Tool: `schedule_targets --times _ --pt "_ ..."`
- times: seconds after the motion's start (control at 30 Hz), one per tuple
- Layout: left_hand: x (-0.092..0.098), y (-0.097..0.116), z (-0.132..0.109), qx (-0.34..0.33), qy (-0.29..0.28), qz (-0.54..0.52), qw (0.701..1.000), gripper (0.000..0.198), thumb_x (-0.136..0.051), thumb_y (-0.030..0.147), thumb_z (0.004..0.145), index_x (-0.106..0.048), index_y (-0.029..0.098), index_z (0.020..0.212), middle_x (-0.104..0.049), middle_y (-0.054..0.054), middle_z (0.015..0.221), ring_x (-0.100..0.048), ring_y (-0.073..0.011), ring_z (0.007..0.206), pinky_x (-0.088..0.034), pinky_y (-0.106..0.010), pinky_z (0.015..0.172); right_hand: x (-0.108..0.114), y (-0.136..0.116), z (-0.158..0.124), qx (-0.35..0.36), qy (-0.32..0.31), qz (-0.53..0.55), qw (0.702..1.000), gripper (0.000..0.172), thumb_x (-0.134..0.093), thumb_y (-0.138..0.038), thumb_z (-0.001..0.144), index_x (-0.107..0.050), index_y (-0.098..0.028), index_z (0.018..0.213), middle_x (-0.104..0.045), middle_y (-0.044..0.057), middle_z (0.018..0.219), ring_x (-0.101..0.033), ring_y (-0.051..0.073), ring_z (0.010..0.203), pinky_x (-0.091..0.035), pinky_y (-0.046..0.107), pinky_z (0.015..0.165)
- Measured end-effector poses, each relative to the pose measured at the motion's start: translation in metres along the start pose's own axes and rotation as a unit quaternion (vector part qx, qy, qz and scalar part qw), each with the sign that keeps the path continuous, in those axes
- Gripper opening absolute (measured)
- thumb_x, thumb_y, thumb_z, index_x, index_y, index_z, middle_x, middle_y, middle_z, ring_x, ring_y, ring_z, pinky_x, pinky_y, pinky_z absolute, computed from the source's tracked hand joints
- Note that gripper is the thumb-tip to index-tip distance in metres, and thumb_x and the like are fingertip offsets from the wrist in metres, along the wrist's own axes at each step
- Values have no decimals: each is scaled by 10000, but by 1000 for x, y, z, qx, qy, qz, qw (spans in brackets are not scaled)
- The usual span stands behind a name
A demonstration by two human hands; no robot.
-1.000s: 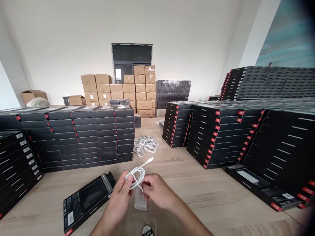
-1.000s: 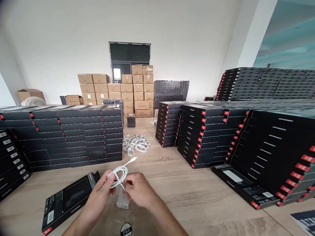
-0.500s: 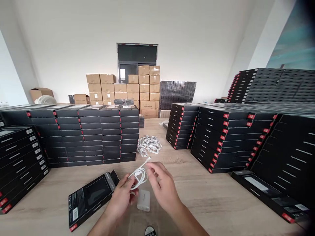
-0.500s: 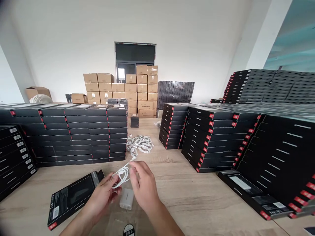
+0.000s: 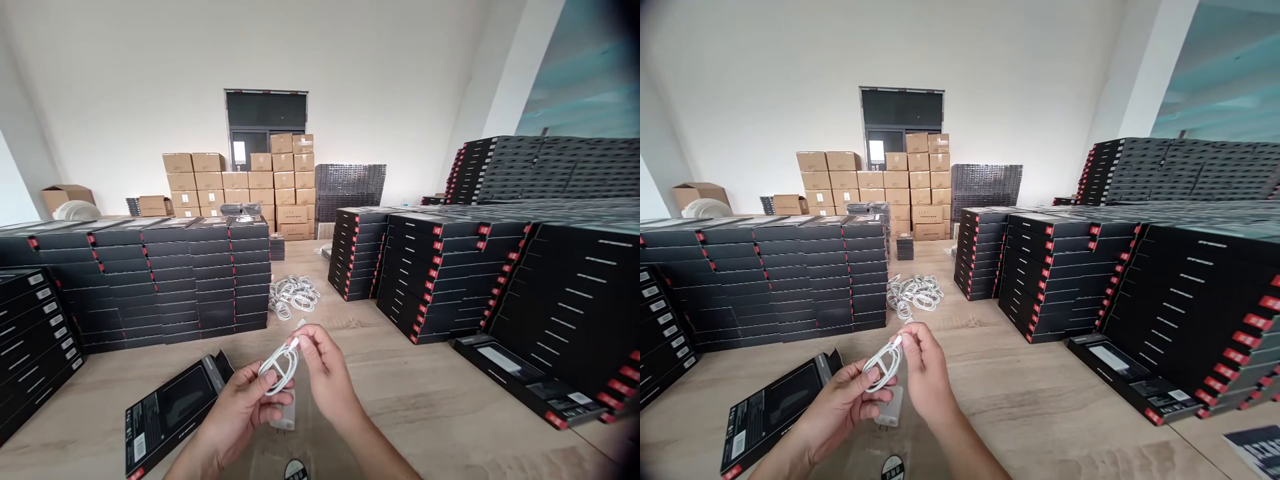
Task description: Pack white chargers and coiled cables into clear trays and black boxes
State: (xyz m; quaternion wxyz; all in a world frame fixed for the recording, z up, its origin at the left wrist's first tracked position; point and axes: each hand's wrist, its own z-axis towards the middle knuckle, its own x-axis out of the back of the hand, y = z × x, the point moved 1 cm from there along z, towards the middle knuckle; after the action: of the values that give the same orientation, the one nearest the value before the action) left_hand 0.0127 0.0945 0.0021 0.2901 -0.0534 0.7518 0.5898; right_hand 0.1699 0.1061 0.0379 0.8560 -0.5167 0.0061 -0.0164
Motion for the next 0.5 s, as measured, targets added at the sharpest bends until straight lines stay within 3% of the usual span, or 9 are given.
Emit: schedule_targets --times 0.07,0.2,0.3,0.5 --pt "-1 -1 0 -9 -13 15 1000 243 -711 318 802 -653 114 921 -730 -116 884 -681 -127 681 -550 -196 558 3 3 6 -40 50 143 988 208 -576 -389 892 -606 -207 795 -613 -2 755 -544 144 725 -442 256 697" --pt "-6 -3 1 -15 -34 8 999 222 -684 325 826 -627 134 924 -727 -121 973 -703 -155 770 -566 -218 599 12 11 16 -114 125 359 918 234 -797 -341 694 -618 -190 690 -586 -22 691 -496 100 630 -419 194 569" --pt "-8 -3 1 -5 -37 -8 999 214 -651 326 852 -607 143 955 -719 -126 1014 -708 -168 803 -569 -232 613 18 11 20 -132 141 396 898 230 -840 -284 634 -637 -185 677 -583 -23 677 -472 89 589 -395 174 492" --pt "-10 -2 -4 15 -89 -33 995 176 -632 286 863 -577 148 957 -705 -138 1025 -701 -178 806 -559 -255 605 28 3 22 -117 153 366 911 253 -828 -300 628 -613 -184 694 -568 -34 668 -434 73 540 -362 165 438"
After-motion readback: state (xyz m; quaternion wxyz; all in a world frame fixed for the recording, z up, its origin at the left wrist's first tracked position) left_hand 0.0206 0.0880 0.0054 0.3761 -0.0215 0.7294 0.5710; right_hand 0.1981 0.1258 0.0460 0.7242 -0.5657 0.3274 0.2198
